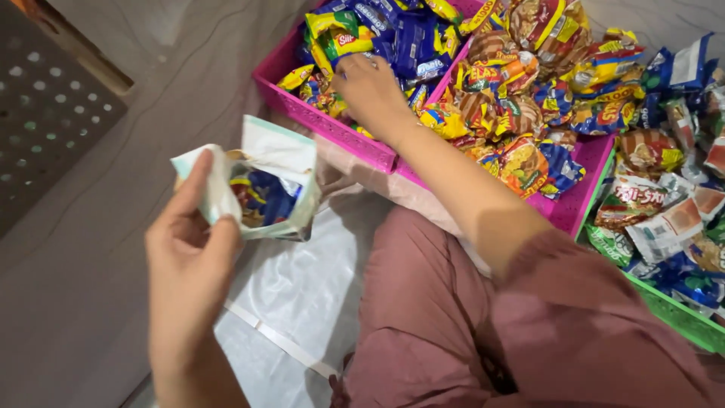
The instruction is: Assembling snack gift bags by picking various snack packets from bins and placing them into small bags.
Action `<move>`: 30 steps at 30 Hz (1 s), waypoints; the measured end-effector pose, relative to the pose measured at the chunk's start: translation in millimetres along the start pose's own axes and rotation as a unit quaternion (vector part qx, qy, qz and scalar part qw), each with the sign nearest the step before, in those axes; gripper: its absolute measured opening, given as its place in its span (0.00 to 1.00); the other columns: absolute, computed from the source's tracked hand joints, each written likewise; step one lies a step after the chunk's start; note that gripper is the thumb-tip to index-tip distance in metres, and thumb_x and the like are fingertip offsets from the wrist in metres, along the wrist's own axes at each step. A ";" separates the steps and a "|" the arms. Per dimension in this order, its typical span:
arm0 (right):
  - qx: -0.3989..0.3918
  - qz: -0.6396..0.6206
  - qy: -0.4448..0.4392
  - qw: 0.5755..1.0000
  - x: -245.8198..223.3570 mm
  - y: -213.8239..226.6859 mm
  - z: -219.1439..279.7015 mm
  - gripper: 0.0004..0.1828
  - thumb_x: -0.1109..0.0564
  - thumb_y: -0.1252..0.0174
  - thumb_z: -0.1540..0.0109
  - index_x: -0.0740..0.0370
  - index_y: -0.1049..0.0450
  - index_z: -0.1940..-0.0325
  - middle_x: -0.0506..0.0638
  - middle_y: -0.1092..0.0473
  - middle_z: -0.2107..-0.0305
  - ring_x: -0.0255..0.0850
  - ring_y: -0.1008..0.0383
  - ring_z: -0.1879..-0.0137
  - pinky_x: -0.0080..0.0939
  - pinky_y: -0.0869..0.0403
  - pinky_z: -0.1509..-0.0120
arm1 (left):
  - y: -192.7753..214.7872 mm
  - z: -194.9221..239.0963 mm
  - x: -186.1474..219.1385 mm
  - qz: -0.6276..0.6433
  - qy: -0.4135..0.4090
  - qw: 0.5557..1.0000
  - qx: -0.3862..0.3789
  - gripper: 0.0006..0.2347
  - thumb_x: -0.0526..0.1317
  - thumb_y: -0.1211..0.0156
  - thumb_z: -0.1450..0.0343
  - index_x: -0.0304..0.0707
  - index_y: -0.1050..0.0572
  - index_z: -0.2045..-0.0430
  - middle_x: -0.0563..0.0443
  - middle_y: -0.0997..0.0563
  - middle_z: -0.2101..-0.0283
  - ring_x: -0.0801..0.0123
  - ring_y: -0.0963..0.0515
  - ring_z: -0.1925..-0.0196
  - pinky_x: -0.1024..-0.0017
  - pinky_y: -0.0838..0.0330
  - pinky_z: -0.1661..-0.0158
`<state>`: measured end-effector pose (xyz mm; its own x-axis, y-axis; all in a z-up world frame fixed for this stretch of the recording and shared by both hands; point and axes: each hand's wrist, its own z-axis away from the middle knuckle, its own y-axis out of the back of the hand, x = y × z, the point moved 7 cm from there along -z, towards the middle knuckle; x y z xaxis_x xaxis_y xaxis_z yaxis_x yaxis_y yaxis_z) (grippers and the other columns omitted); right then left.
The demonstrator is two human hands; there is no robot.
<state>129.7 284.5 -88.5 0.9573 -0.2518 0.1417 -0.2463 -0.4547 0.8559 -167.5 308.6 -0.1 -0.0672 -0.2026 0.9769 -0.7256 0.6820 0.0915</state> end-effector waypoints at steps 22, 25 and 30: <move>0.099 -0.192 -0.134 0.967 -43.3 321.5 161.8 0.12 0.53 0.30 0.40 0.55 0.23 0.55 0.43 0.32 0.81 0.36 0.31 0.75 0.39 0.36 0.71 | -164.8 45.8 104.9 0.079 -0.143 0.973 -0.163 0.27 0.21 0.56 0.33 0.22 0.41 0.34 0.32 0.34 0.32 0.56 0.30 0.34 0.70 0.33 0.37; 0.069 -0.151 -0.092 0.982 -33.4 332.4 179.2 0.14 0.53 0.34 0.37 0.56 0.23 0.49 0.47 0.32 0.73 0.42 0.33 0.68 0.42 0.33 0.54 | -195.9 59.5 119.9 0.042 -0.178 0.961 -0.208 0.28 0.23 0.54 0.35 0.18 0.40 0.36 0.28 0.33 0.31 0.52 0.31 0.30 0.67 0.35 0.34; -0.059 -0.194 -0.056 0.978 -16.3 333.2 207.7 0.20 0.59 0.51 0.39 0.67 0.32 0.44 0.58 0.30 0.55 0.53 0.27 0.54 0.76 0.64 0.21 | -238.6 68.2 117.9 0.080 -0.109 0.953 -0.272 0.28 0.26 0.53 0.35 0.24 0.35 0.35 0.45 0.21 0.49 0.76 0.30 0.62 0.85 0.37 0.63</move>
<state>0.7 -40.3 91.1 0.9511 -0.1751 -0.2546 0.1573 -0.4346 0.8868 -49.0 74.1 80.0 -0.3306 -0.1657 0.9291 -0.2363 0.9676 0.0885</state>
